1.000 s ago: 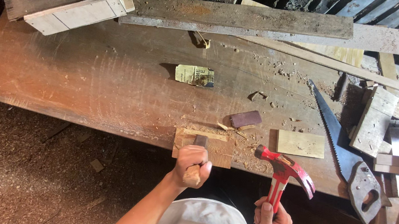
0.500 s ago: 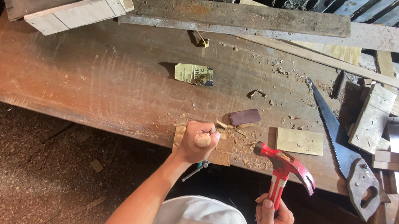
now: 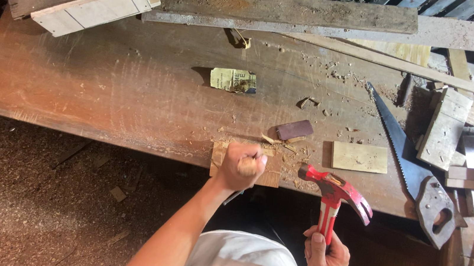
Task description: The person holds a small piece of wood and uses a chisel and hammer to carve it. They repeatedly strike the chisel to remove wood shavings and shape the piece.
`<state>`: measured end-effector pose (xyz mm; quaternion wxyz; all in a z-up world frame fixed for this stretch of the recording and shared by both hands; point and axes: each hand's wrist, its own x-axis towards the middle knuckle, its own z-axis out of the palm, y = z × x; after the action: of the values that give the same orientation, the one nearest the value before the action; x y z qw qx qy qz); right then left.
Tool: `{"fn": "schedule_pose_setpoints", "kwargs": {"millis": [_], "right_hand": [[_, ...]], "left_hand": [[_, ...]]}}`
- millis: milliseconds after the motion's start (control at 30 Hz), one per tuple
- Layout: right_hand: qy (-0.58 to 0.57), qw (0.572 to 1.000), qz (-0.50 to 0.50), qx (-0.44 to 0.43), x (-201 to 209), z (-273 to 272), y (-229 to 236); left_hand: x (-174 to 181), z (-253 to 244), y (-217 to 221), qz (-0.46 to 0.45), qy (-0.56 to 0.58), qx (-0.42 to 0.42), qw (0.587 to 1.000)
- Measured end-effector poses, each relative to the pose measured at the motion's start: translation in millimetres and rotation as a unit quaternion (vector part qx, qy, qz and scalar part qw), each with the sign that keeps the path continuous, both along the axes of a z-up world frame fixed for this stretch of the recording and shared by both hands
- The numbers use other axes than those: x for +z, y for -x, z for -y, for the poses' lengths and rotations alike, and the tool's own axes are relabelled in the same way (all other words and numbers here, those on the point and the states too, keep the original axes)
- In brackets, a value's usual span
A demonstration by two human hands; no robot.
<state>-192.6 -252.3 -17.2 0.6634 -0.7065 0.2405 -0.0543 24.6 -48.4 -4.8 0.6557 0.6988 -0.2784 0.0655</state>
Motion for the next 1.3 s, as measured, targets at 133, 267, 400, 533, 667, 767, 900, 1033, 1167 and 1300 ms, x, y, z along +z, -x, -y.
{"fn": "schedule_pose_setpoints", "kwargs": {"millis": [133,267,400,533,667,767,900,1033,1167,1300], "right_hand": [[0.086,0.995,-0.030,0.034,21.8,-6.0,0.1],[0.141,0.988,-0.031,0.056,45.6,-13.8,-3.6],[0.125,0.990,-0.041,0.042,60.0,-20.6,-3.4],[0.137,0.989,-0.007,0.048,61.9,-21.8,0.8],[0.139,0.987,0.023,0.075,60.9,-17.6,-0.7],[0.180,0.976,0.044,0.115,65.3,-8.8,-9.3],[0.252,0.953,0.066,0.158,81.3,3.4,-8.4],[0.142,0.966,0.211,0.047,89.8,5.8,-1.8],[0.125,0.963,0.234,0.054,87.2,8.0,2.4],[0.228,0.958,0.142,0.102,81.8,17.0,-7.8]], "left_hand": [[3.2,2.6,-8.8,-0.020,0.020,-0.022,0.999],[7.0,1.9,-7.1,-0.006,0.031,-0.035,0.999],[5.6,-1.2,-0.2,-0.014,0.029,-0.056,0.998],[3.0,-4.0,3.2,0.002,0.001,-0.054,0.999],[1.6,-3.3,5.8,0.000,0.018,-0.059,0.998],[-0.5,-1.2,3.6,0.010,0.023,-0.050,0.998],[-3.5,0.2,5.8,0.001,0.024,-0.037,0.999],[-2.8,3.3,5.7,0.008,0.020,-0.014,1.000],[-6.0,6.4,-2.6,-0.042,0.019,-0.037,0.998],[-11.5,9.8,-37.4,-0.089,0.038,-0.088,0.991]]}}
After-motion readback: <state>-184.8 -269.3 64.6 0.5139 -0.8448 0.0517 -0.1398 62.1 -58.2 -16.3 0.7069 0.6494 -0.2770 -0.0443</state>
